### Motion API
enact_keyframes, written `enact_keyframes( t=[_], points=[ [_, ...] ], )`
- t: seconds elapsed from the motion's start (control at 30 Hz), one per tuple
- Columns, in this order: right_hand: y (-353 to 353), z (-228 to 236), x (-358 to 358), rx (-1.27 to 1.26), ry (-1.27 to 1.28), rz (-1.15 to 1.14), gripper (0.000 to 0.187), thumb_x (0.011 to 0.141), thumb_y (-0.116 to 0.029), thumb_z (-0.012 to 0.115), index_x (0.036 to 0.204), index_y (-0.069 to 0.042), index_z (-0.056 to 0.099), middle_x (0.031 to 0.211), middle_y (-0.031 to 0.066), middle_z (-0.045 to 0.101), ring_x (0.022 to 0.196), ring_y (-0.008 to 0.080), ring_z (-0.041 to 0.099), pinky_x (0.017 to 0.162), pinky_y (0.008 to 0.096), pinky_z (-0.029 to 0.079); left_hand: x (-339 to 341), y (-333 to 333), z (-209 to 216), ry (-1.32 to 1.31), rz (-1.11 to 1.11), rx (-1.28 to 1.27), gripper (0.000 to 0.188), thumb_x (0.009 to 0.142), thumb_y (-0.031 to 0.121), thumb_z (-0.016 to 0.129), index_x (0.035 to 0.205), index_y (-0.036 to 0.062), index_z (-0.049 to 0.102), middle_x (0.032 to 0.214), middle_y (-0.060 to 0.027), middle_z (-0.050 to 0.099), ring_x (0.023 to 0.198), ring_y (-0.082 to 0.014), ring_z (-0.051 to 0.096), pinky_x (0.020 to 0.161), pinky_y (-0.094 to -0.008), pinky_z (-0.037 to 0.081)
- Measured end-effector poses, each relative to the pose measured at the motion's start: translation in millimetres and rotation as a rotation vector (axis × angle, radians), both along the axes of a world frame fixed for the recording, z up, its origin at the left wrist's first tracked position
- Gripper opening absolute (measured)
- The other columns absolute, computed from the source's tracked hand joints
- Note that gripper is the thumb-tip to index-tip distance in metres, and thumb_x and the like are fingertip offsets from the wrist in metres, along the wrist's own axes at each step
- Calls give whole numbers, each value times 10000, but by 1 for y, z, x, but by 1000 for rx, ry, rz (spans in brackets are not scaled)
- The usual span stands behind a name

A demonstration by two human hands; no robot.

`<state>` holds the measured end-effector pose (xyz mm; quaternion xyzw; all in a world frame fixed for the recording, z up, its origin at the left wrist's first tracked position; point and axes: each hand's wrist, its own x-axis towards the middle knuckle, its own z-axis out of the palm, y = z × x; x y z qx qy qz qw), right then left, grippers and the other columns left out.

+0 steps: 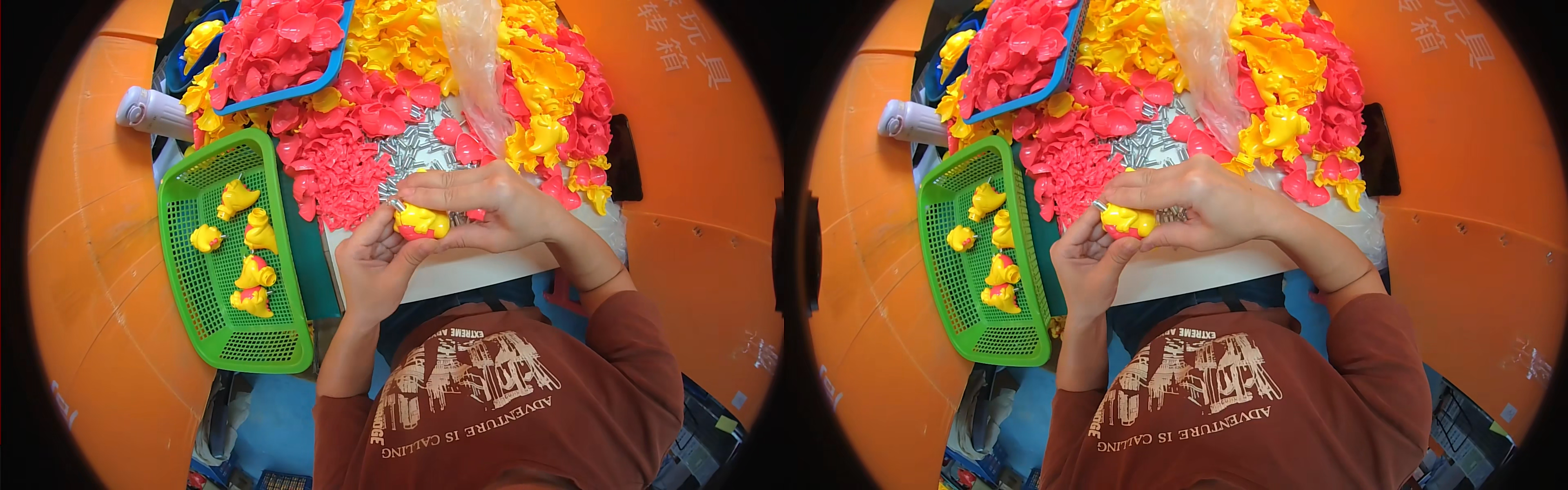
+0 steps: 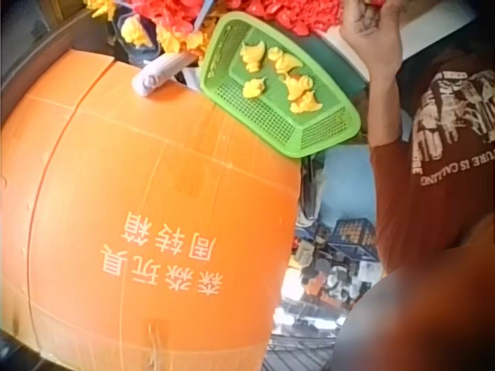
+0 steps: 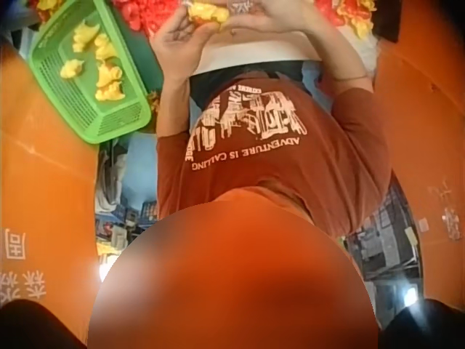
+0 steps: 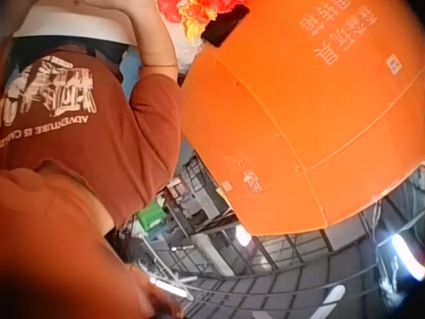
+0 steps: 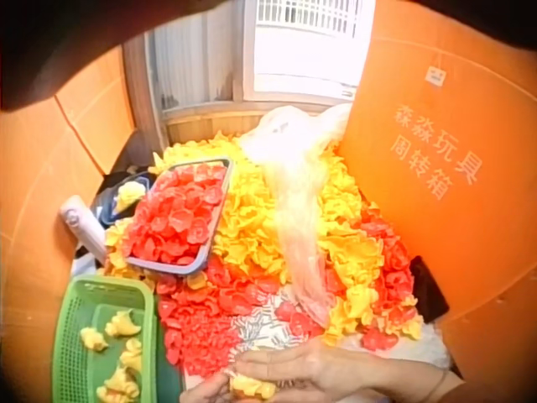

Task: Assembling small plastic ducks by layering and attaching colorful paper petals to their bases.

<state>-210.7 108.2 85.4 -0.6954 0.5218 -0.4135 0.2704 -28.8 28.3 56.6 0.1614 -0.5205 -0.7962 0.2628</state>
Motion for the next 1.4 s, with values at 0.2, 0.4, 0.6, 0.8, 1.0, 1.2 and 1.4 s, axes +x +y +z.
enact_keyframes(
  t=[0.2, 0.4, 0.6, 0.8, 1.0, 1.2, 1.4],
  points=[
    [2, -1, -4, 7, -56, 39, 559, 665, -162, 778, 1177, -54, 585, 1180, 156, 581, 1086, 322, 566, 880, 362, 492, 7, 6, 5, -127, 1, -197, 474, 834, -9, 624, 1242, -124, 410, 1051, -136, 593, 953, -139, 582, 821, -250, 488],
    [2, -1, -5, -30, 16, 65, 592, 640, -194, 791, 1178, -54, 585, 1175, 155, 584, 1054, 317, 586, 846, 359, 507, 3, 6, 6, -42, -33, -7, 411, 847, -1, 610, 1197, -121, 432, 1018, -108, 598, 919, -125, 583, 790, -238, 489],
    [3, -9, -2, -49, -36, 64, 563, 657, -189, 782, 1165, -39, 590, 1174, 158, 585, 1056, 318, 585, 838, 353, 510, 7, 8, 2, -84, -26, -187, 394, 857, -4, 594, 1198, -114, 429, 1008, -103, 597, 896, -110, 580, 772, -230, 490],
    [2, -7, 9, -100, -16, -11, 525, 668, -162, 778, 1147, -40, 603, 1135, 151, 608, 1021, 308, 608, 827, 353, 512, 5, 15, 1, -14, 61, -131, 476, 852, 0, 603, 1259, -107, 381, 1047, -114, 584, 928, -134, 583, 806, -245, 488],
    [3, -12, 14, -162, 35, -164, 521, 689, -152, 768, 1155, -15, 579, 1255, 193, 519, 1104, 326, 557, 883, 371, 475, -15, 20, 2, 6, 192, -128, 494, 817, -38, 623, 1249, -84, 386, 1225, -176, 465, 1129, -190, 486, 942, -298, 425],
    [-5, -1, 0, -150, -101, -58, 375, 755, -65, 694, 1112, 2, 600, 1262, 189, 517, 1183, 330, 484, 1001, 443, 348, -15, 22, -5, 2, 193, -260, 486, 769, -23, 687, 1167, -52, 410, 1217, -174, 485, 1122, -216, 502, 962, -332, 410],
    [-4, -24, 8, 55, -774, 17, 200, 816, -46, 617, 1004, 16, 642, 1138, 191, 591, 1101, 277, 542, 948, 405, 414, -13, 23, -9, -64, 226, -388, 565, 745, 37, 735, 1213, -46, 430, 1168, -146, 539, 1031, -197, 551, 919, -317, 423]
  ],
)
